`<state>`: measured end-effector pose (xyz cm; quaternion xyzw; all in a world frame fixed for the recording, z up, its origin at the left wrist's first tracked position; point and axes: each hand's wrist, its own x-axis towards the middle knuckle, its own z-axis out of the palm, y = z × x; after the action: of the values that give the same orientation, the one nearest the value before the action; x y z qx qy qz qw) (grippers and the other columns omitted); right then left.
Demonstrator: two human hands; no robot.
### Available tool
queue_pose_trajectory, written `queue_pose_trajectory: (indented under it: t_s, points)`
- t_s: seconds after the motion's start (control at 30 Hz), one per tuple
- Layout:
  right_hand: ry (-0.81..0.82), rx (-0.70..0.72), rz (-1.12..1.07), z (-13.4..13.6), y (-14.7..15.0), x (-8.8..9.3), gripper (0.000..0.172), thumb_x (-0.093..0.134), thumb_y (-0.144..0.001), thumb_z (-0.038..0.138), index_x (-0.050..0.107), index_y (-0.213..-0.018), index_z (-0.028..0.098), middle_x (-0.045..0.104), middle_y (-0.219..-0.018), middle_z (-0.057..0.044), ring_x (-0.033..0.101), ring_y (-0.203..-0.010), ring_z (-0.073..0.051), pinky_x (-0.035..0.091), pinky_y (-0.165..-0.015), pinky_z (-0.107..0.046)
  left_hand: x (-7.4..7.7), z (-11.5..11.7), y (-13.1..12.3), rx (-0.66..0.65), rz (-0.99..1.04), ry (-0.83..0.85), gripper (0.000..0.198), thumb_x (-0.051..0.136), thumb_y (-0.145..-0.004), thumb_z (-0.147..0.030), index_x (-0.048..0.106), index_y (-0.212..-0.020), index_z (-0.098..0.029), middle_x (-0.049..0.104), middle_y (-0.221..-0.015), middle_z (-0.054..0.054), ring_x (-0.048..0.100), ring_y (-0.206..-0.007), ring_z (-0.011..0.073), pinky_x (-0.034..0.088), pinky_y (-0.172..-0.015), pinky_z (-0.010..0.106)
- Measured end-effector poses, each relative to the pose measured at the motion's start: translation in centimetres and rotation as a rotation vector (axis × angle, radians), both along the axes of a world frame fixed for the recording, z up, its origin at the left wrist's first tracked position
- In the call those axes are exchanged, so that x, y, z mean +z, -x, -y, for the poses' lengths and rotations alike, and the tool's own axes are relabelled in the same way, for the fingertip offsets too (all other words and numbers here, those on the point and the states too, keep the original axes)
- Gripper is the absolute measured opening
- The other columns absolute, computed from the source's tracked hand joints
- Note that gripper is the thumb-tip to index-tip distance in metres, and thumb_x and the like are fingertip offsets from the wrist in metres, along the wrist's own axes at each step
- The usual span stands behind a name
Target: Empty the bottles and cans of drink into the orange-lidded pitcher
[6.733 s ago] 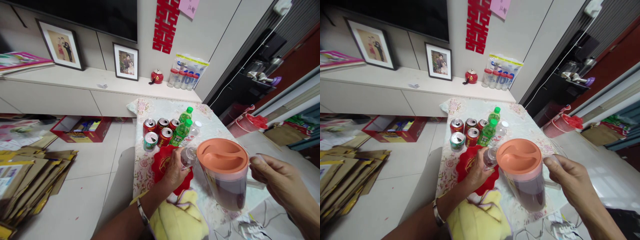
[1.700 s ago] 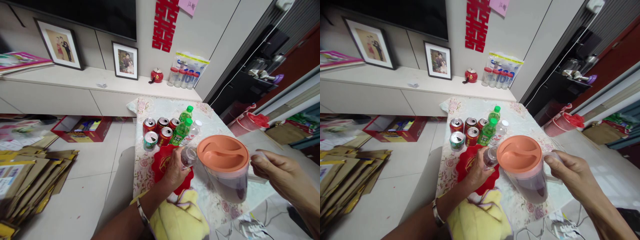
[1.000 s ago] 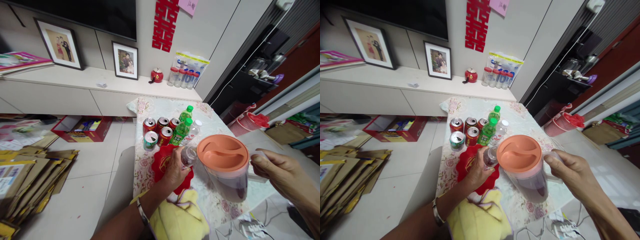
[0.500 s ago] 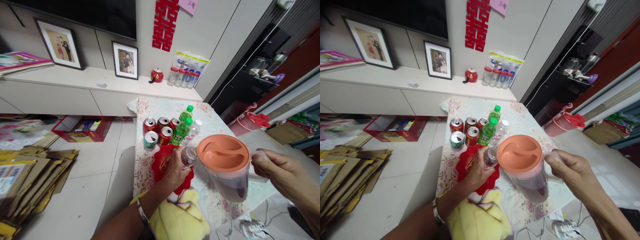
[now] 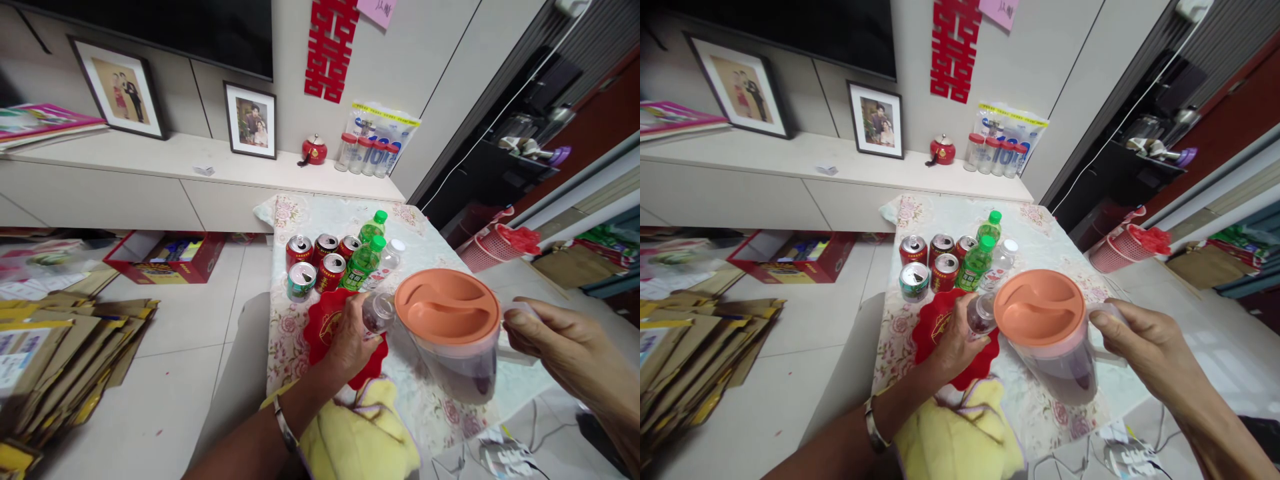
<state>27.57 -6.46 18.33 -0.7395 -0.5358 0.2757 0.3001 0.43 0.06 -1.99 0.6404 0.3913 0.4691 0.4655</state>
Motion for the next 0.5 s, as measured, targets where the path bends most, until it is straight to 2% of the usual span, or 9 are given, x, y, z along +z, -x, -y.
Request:
queue_pose_trajectory:
  t_s: [0.17,0.33,0.5]
  points:
    - [-0.010,-0.055,0.045,-0.5,1.2,0.5,0.075,0.073,-0.070,0.093,0.052,-0.057,0.022,0.039,-0.061,0.001,0.035,-0.059,-0.015,0.029,-0.055,-0.029,-0.2,0.0,-0.1,0.005,0.022,-0.018,0.090,0.075,-0.073,-0.003,0.040,-0.152,-0.029,0.057,-0.150,0.013,0.057,-0.148,0.0337,0.050,-0.124,0.056]
    - [0.003,-0.046,0.033,-0.6,1.1,0.5,0.076,0.074,-0.071,0.092,0.052,-0.057,0.021,0.039,-0.062,0.002,0.034,-0.060,-0.014,0.028,-0.056,-0.029,-0.2,0.0,-0.1,0.010,0.015,-0.033,0.091,0.073,-0.072,-0.001,0.040,-0.152,-0.029,0.059,-0.149,0.013,0.059,-0.146,0.0352,0.052,-0.122,0.058]
    - [-0.044,-0.102,0.000,-0.5,1.2,-0.1,0.078,0.076,-0.066,0.094,0.052,-0.055,0.021,0.039,-0.060,0.001,0.034,-0.058,-0.014,0.028,-0.053,-0.029,0.0,0.0,0.0,0.035,-0.018,-0.056,0.091,0.073,-0.071,-0.001,0.040,-0.151,-0.028,0.060,-0.148,0.013,0.061,-0.144,0.0348,0.054,-0.121,0.058]
